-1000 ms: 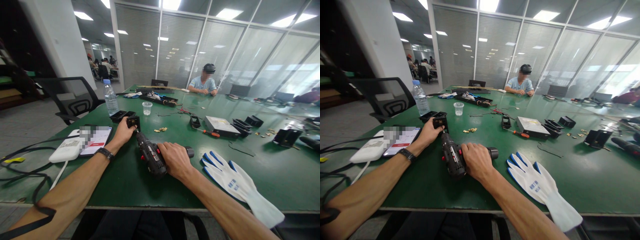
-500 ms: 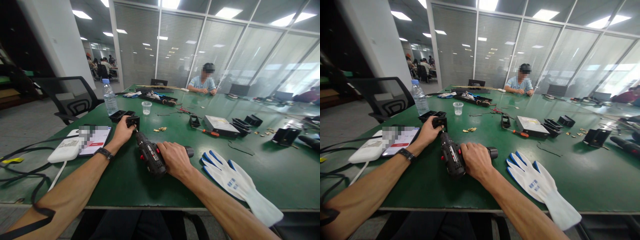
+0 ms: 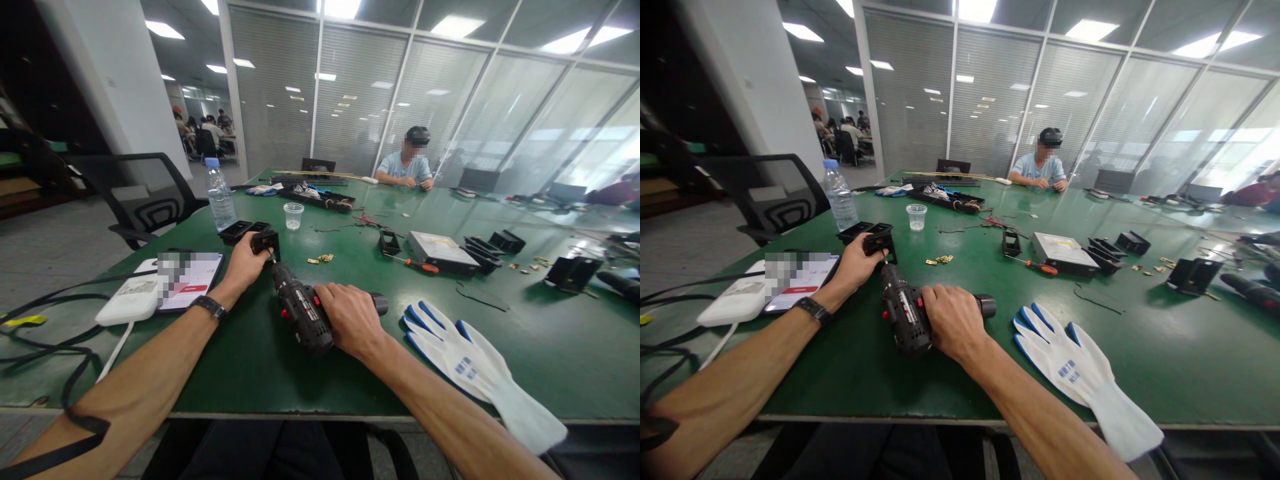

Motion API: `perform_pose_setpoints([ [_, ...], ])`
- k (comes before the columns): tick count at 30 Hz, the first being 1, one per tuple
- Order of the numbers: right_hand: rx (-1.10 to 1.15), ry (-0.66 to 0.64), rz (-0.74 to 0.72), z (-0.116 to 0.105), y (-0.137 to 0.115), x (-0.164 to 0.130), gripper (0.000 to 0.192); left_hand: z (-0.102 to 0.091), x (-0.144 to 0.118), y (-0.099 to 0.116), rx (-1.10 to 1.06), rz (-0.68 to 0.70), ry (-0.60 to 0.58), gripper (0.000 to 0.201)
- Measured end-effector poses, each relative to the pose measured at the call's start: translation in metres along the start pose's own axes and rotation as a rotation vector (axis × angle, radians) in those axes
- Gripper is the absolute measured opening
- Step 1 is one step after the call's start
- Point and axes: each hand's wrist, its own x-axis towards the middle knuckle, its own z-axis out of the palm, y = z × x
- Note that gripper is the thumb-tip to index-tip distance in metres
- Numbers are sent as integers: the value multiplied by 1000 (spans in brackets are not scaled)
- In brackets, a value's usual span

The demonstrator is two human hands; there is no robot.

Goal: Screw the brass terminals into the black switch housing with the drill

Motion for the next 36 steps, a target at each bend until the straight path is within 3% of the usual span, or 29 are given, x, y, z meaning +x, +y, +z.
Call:
perform_pose_setpoints([
  [11,-2,-11,1,-1,-2,0,33,-1,0,-1,49,42,-10,39],
  [19,6,-28,13,-2,-1,0,32,-1,1,1,26,-26,-16,43],
  [26,12,-43,7,-2,-1,1,32,-3,-2,7,141,-7,-4,42],
  [36,10,-50,17,-3,-2,1,34,-2,-1,4,97,19,-15,39],
])
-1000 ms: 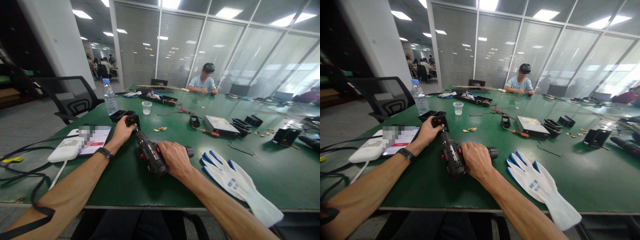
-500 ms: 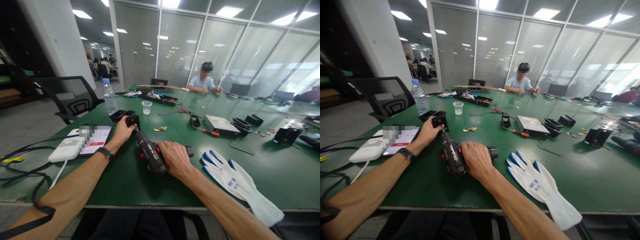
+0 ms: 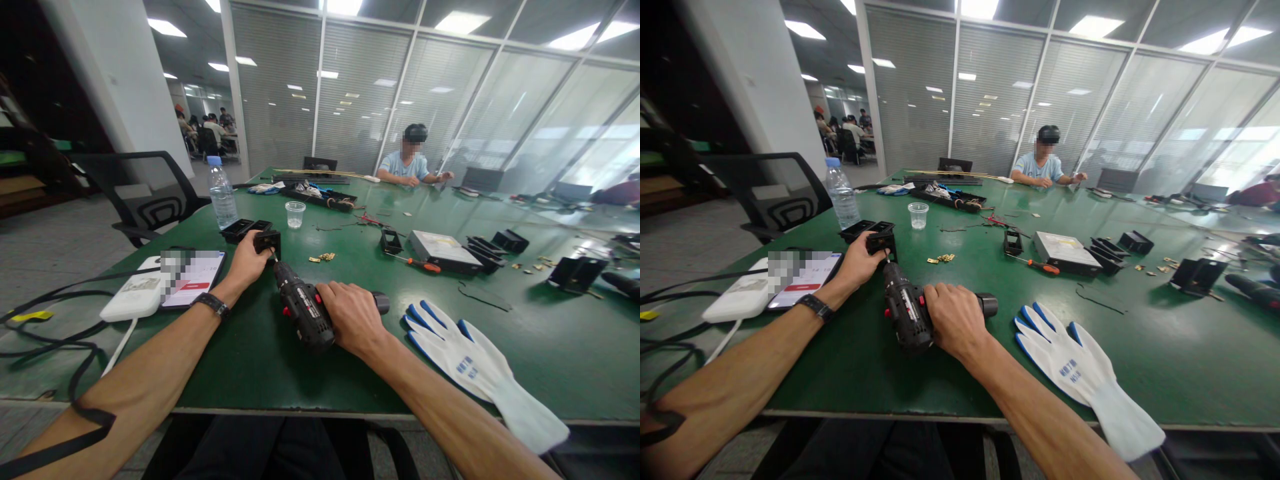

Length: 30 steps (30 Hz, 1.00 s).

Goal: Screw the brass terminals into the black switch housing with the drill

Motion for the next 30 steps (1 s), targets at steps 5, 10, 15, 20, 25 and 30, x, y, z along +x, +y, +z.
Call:
perform_pose_setpoints([
  [5,3,0,0,0,1,0,36,1,0,0,-7,3,-4,40],
  [10,2,-8,0,0,1,0,36,2,1,-3,-36,-33,-13,44],
  [15,1,-2,-5,0,1,0,34,2,1,-4,-27,-26,-15,43],
  [20,-3,-5,-2,-1,-1,0,31,0,0,-1,48,41,-11,38],
  [25,-1,-6,0,-2,-2,0,33,0,-1,1,94,15,16,40],
  [30,-2,6,-5,0,-1,0,31,1,0,-1,21,-2,9,42],
])
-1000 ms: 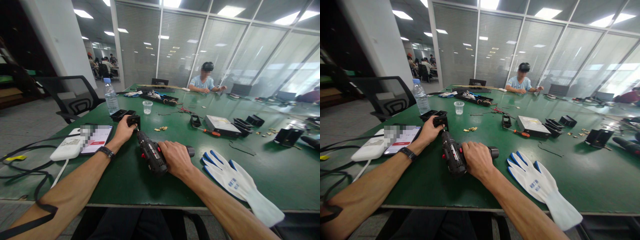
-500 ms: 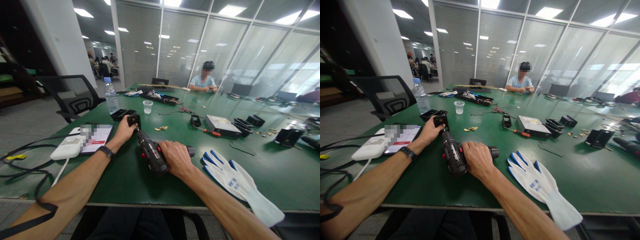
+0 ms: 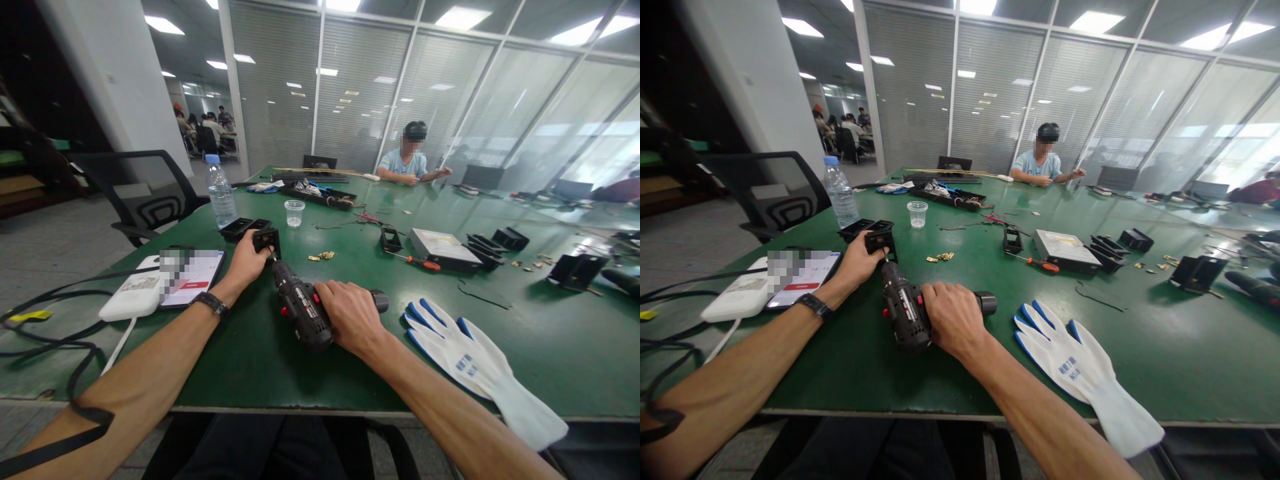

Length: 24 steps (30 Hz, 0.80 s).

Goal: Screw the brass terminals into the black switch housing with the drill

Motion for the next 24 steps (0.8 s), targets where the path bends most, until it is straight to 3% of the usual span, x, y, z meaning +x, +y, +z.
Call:
perform_pose_setpoints([
  [15,-23,6,-6,2,-1,1,30,0,-1,1,13,-23,-6,45],
  [24,-38,-10,-12,2,-1,1,30,0,2,-7,36,44,-12,41],
])
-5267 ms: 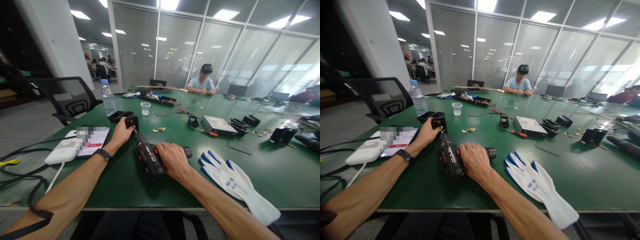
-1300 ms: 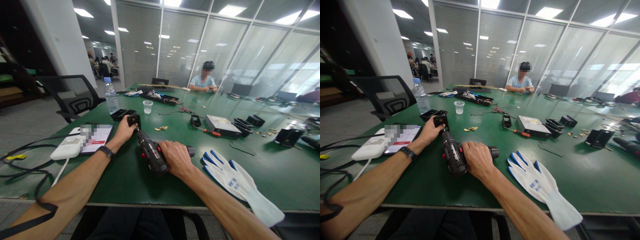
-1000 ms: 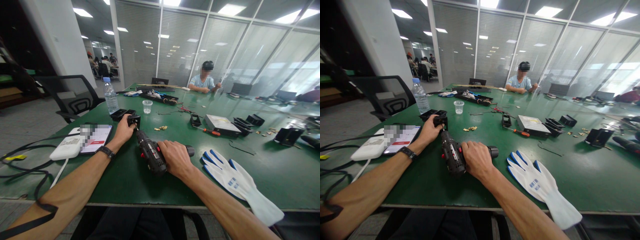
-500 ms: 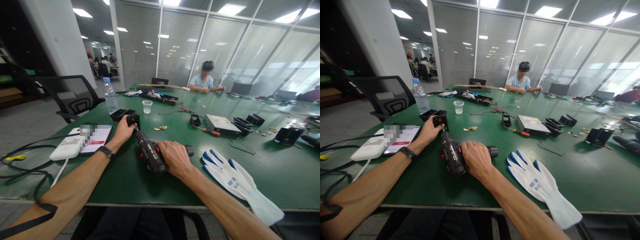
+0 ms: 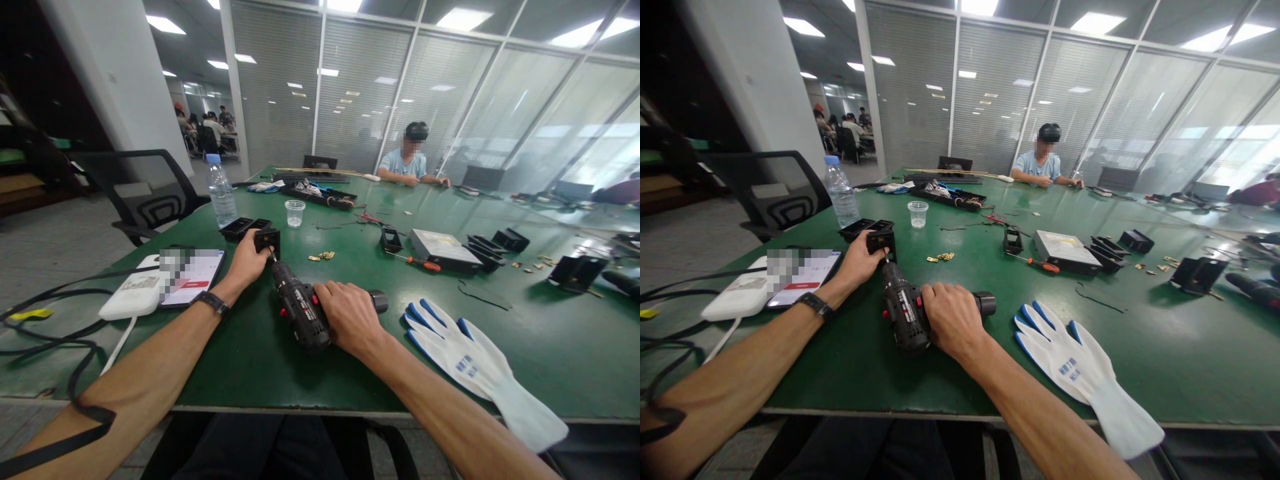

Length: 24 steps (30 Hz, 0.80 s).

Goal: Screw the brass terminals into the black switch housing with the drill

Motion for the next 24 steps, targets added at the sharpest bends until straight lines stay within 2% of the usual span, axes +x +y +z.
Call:
perform_pose_setpoints([
  [15,-11,-6,8,0,-2,1,30,-2,-2,9,-54,14,3,36],
  [24,-9,-13,6,0,-2,1,28,1,-2,3,-122,-12,-12,39],
])
